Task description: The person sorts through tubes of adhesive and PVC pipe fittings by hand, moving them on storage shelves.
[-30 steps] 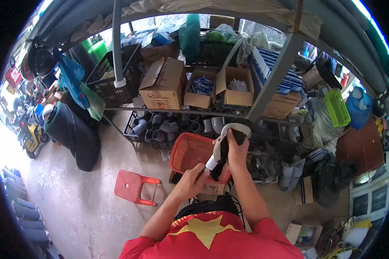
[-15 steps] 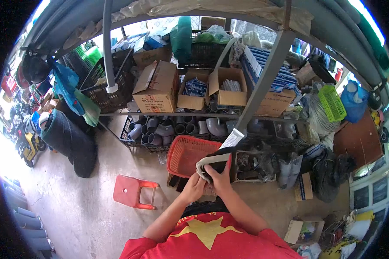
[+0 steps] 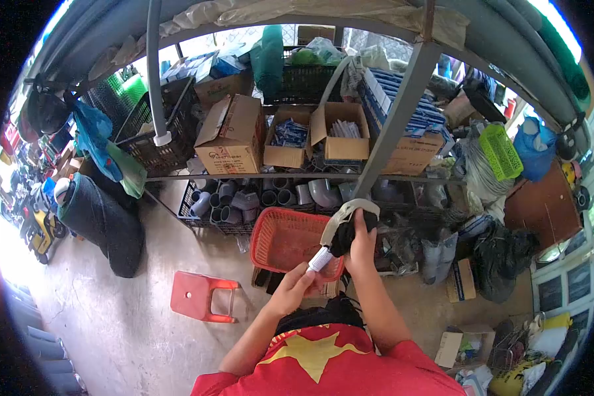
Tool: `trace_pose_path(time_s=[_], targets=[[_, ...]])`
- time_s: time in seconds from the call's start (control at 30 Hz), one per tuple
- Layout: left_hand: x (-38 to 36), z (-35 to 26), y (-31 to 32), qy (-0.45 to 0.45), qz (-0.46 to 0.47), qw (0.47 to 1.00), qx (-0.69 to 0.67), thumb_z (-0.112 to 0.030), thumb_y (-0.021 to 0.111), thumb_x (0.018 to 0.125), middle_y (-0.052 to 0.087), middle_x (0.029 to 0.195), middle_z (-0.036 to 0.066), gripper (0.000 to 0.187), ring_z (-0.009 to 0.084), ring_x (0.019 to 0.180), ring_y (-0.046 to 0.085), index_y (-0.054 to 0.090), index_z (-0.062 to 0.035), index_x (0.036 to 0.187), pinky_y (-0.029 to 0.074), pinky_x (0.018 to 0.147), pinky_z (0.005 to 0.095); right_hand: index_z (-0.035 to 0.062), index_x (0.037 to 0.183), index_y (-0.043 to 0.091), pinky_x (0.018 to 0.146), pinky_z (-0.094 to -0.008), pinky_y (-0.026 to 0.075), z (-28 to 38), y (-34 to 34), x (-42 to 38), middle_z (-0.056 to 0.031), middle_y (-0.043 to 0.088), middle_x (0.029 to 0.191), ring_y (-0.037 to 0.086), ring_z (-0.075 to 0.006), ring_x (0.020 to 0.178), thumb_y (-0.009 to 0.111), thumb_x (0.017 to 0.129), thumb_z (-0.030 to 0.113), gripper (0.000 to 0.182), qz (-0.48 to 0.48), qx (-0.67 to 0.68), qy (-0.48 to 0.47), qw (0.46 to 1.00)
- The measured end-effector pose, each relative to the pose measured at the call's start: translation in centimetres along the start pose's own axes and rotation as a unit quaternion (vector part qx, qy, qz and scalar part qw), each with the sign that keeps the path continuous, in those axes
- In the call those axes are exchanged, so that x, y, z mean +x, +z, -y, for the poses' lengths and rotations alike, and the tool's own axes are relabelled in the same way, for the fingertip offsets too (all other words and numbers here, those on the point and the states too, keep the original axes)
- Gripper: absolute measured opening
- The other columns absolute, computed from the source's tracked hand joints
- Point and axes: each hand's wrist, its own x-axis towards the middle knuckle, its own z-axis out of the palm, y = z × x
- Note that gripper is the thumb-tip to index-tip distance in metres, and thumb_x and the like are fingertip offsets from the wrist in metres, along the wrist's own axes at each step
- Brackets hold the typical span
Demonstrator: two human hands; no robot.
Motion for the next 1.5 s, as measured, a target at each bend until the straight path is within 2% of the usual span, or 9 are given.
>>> trace_pose_path(time_s=[0.23, 0.37, 0.5, 0.57, 0.97, 1.1, 1.2, 1.33, 1.5], targets=[[1.8, 1.6, -1.3, -0.157, -0.034, 0.985, -0.064, -0.047, 0.028, 0.1, 0.061, 0.082, 0.004, 0.052, 0.0108, 0.067, 0.056, 0.057, -0.004, 0.098, 0.045, 0.058, 0.0257, -0.002, 0.111, 0.055, 0.084, -0.0328, 0.05, -2.1, -0.7, -3.7, -0.0114, 0.065, 0.108, 0.063, -0.0181, 0.091, 0.066, 0.08, -0.002, 0.033, 0.23, -0.147, -0.08, 0.959], [2.0, 2.4, 0.7, -0.148, -0.128, 0.928, -0.317, -0.052, 0.026, 0.098, 0.059, 0.082, 0.003, 0.051, 0.0123, 0.061, 0.052, 0.054, -0.0098, 0.101, 0.039, 0.052, 0.0249, 0.0009, 0.106, 0.054, 0.089, -0.0354, 0.048, -4.7, -3.1, -3.4, -0.0128, 0.06, 0.109, 0.06, -0.0214, 0.101, 0.066, 0.079, -0.004, 0.029, 0.327, -0.223, -0.075, 0.915], [1.6, 4.8, -1.8, -0.178, 0.078, 0.862, -0.468, -0.045, 0.034, 0.098, 0.054, 0.081, 0.001, 0.037, 0.0119, 0.058, 0.047, 0.052, -0.0136, 0.105, 0.033, 0.048, 0.0242, 0.0035, 0.092, 0.055, 0.089, -0.0355, 0.045, -3.4, -2.5, -4.3, -0.0166, 0.06, 0.107, 0.058, -0.0231, 0.101, 0.065, 0.076, -0.004, 0.02, 0.4, -0.159, -0.072, 0.9], [1.3, 4.6, -1.8, -0.178, 0.05, 0.882, -0.434, -0.035, 0.04, 0.097, 0.054, 0.079, 0.002, 0.027, 0.0116, 0.058, 0.047, 0.052, -0.0125, 0.104, 0.034, 0.047, 0.0233, 0.0036, 0.091, 0.056, 0.088, -0.0347, 0.045, -3.5, -2.6, -3.8, -0.017, 0.06, 0.107, 0.058, -0.0218, 0.098, 0.065, 0.075, -0.003, 0.02, 0.417, -0.135, -0.069, 0.896], [2.0, 3.4, -0.8, 0.001, -0.096, 0.97, -0.223, -0.009, 0.061, 0.089, 0.063, 0.093, 0.005, 0.023, 0.0106, 0.076, 0.062, 0.053, -0.0058, 0.111, 0.047, 0.054, 0.0209, -0.0019, 0.09, 0.06, 0.075, -0.032, 0.05, -1.6, -2.1, -1.4, -0.0114, 0.066, 0.089, 0.064, -0.0183, 0.083, 0.055, 0.091, 0.007, 0.011, 0.162, -0.145, -0.082, 0.973], [1.4, 4.7, -1.2, 0.015, -0.094, 0.972, -0.213, -0.01, 0.061, 0.09, 0.063, 0.093, 0.004, 0.019, 0.0103, 0.077, 0.062, 0.053, -0.0056, 0.107, 0.047, 0.055, 0.0216, -0.0014, 0.124, 0.039, 0.082, -0.0349, 0.049, -1.5, -3.4, 2.7, -0.0126, 0.057, 0.11, 0.059, -0.0221, 0.099, 0.064, 0.089, 0.027, 0.052, -0.123, -0.107, -0.075, 0.984], [1.1, 5.1, -1.5, 0.012, -0.111, 0.968, -0.225, -0.01, 0.061, 0.09, 0.063, 0.092, 0.004, 0.019, 0.0106, 0.078, 0.062, 0.052, -0.0057, 0.106, 0.047, 0.057, 0.0226, 0.0011, 0.134, 0.03, 0.093, -0.0379, 0.043, 1.8, -2.2, 2.5, -0.0112, 0.043, 0.128, 0.048, -0.0228, 0.115, 0.068, 0.084, 0.035, 0.071, -0.06, -0.069, -0.061, 0.994], [1.8, 3.4, -0.8, 0.021, -0.142, 0.958, -0.249, -0.008, 0.058, 0.091, 0.062, 0.094, 0.006, 0.017, 0.0129, 0.08, 0.063, 0.05, -0.0053, 0.106, 0.05, 0.06, 0.0252, 0.0011, 0.12, 0.051, 0.098, -0.0412, 0.039, 0.9, -3.6, 3.0, -0.0164, 0.048, 0.129, 0.049, -0.029, 0.116, 0.041, 0.09, 0.055, 0.063, 0.184, 0.127, -0.05, 0.973], [4.0, 2.9, -0.1, 0.029, -0.117, 0.975, -0.186, -0.001, 0.058, 0.088, 0.062, 0.097, 0.008, 0.02, 0.0145, 0.084, 0.063, 0.049, -0.0039, 0.106, 0.052, 0.064, 0.0271, 0.0066, 0.141, 0.033, 0.106, -0.044, 0.034, -3.9, -3.5, -0.6, -0.0182, 0.038, 0.142, 0.044, -0.0324, 0.126, 0.048, 0.084, 0.041, 0.068, 0.309, 0.174, 0.035, 0.934]])
